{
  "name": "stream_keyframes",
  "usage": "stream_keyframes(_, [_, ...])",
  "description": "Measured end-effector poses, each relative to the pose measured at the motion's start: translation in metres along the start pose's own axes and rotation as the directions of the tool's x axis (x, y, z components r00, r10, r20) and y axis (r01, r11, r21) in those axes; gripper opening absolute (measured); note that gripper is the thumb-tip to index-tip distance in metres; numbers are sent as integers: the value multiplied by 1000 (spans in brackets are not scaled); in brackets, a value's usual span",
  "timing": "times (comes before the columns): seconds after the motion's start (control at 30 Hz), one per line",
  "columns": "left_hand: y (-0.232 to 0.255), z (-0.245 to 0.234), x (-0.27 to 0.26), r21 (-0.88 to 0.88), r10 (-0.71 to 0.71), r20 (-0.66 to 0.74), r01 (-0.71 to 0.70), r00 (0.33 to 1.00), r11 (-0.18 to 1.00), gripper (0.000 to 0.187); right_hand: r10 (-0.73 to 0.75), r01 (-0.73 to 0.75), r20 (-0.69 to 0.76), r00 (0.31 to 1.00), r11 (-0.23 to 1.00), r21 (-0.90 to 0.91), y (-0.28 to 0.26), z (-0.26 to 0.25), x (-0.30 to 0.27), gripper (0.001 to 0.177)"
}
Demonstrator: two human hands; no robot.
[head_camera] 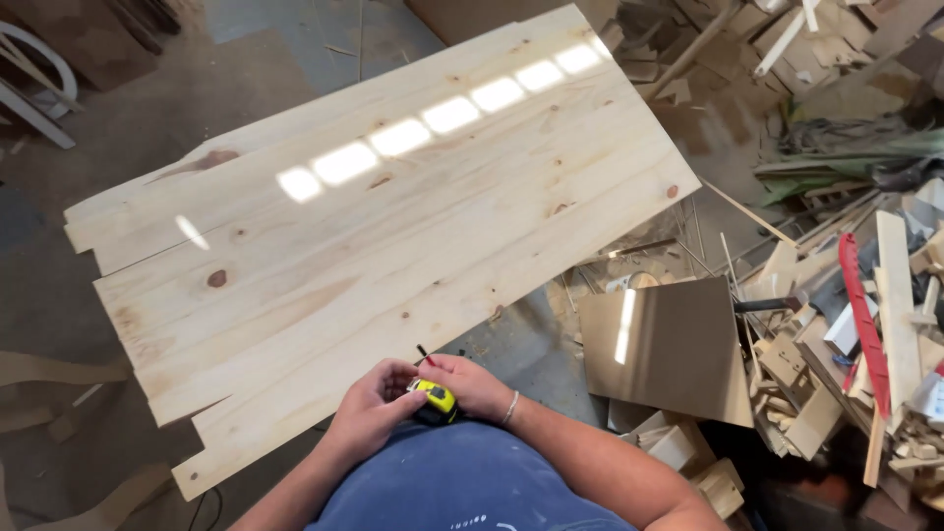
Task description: Marking a wooden board using a paper template and a pencil, followed by measuring and marking with a tape measure.
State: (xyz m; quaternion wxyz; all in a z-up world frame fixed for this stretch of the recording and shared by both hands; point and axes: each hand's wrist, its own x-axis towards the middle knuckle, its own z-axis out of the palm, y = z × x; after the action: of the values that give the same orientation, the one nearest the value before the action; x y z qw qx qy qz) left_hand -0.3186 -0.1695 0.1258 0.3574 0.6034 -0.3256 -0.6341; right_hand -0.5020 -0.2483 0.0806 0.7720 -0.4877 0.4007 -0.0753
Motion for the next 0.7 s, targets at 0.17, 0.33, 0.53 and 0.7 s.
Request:
stream_keyframes(0.17, [28,-28,20,11,-5,1,5,1000,1000,16,-39,23,-67,997,974,-225,-35,-3,14,33])
stream_keyframes(0.33, [13,-58,49,104,-22,104,12,994,995,18,-72,92,91,993,966,-242,-34,-13,42,28])
stream_keyframes(0.53, [-29,-88,80,-16,-49,84,51,995,999,20,106,-16,126,986,823,-568,-97,-1,48,36])
stream_keyframes(0.7, [-48,-130,98,-217,-61,-185,20,981,976,19,145,-121,-46,988,562,-818,-112,-57,80,50])
